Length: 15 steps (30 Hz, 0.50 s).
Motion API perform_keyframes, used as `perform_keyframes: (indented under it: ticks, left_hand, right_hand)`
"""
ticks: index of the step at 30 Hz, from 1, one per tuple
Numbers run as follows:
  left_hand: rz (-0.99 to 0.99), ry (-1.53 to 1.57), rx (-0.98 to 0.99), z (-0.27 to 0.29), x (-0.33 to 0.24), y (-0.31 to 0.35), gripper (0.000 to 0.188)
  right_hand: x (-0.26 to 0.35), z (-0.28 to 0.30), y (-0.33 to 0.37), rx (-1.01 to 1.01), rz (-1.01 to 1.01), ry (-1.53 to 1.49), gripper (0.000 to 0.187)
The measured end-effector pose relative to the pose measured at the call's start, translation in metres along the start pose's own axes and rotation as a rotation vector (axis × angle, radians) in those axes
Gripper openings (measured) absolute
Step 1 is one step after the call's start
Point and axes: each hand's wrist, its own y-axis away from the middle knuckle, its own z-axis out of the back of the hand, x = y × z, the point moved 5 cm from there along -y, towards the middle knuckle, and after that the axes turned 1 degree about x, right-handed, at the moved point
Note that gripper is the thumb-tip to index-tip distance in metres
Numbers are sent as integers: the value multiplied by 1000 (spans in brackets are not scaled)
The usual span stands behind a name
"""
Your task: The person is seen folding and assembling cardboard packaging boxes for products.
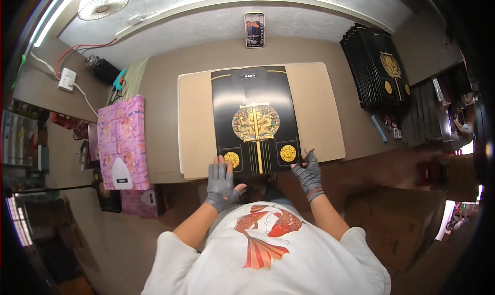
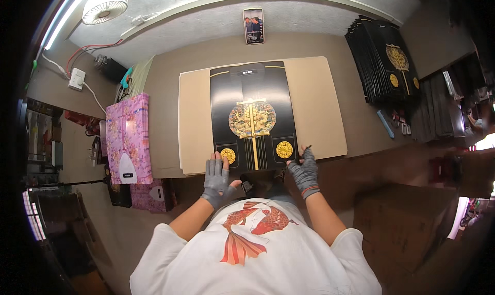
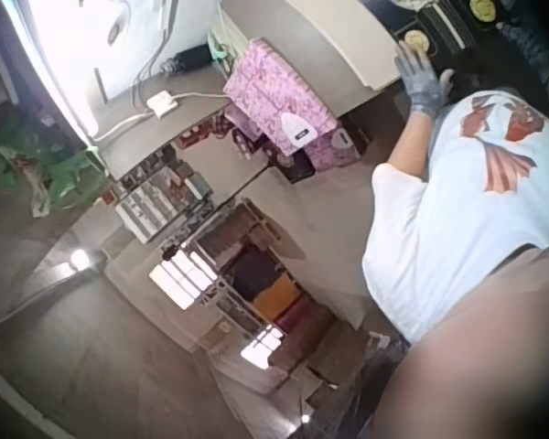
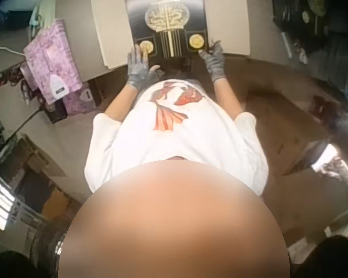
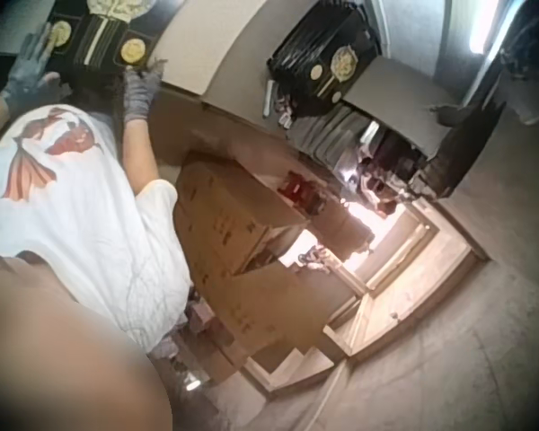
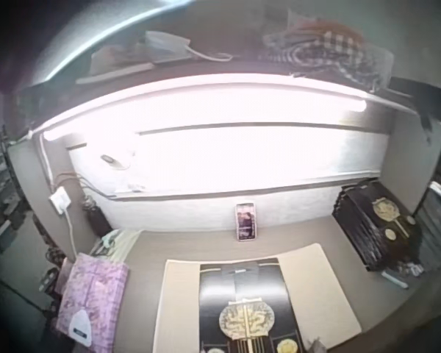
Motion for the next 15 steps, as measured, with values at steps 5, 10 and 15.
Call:
perform_keyframes:
  ticks: [5, 10, 15]
  left_hand:
    - [290, 621, -236, 2, 13, -2, 69]
    - [663, 1302, -271, -25, 11, -29, 71]
    - [595, 1515, -70, -23, -36, -73, 70]
  right_hand:
    - [10, -14, 7, 250, -485, -1166, 29]
    - [5, -59, 7, 154, -617, -949, 18]
    - [3, -22, -25, 156, -433, -728, 24]
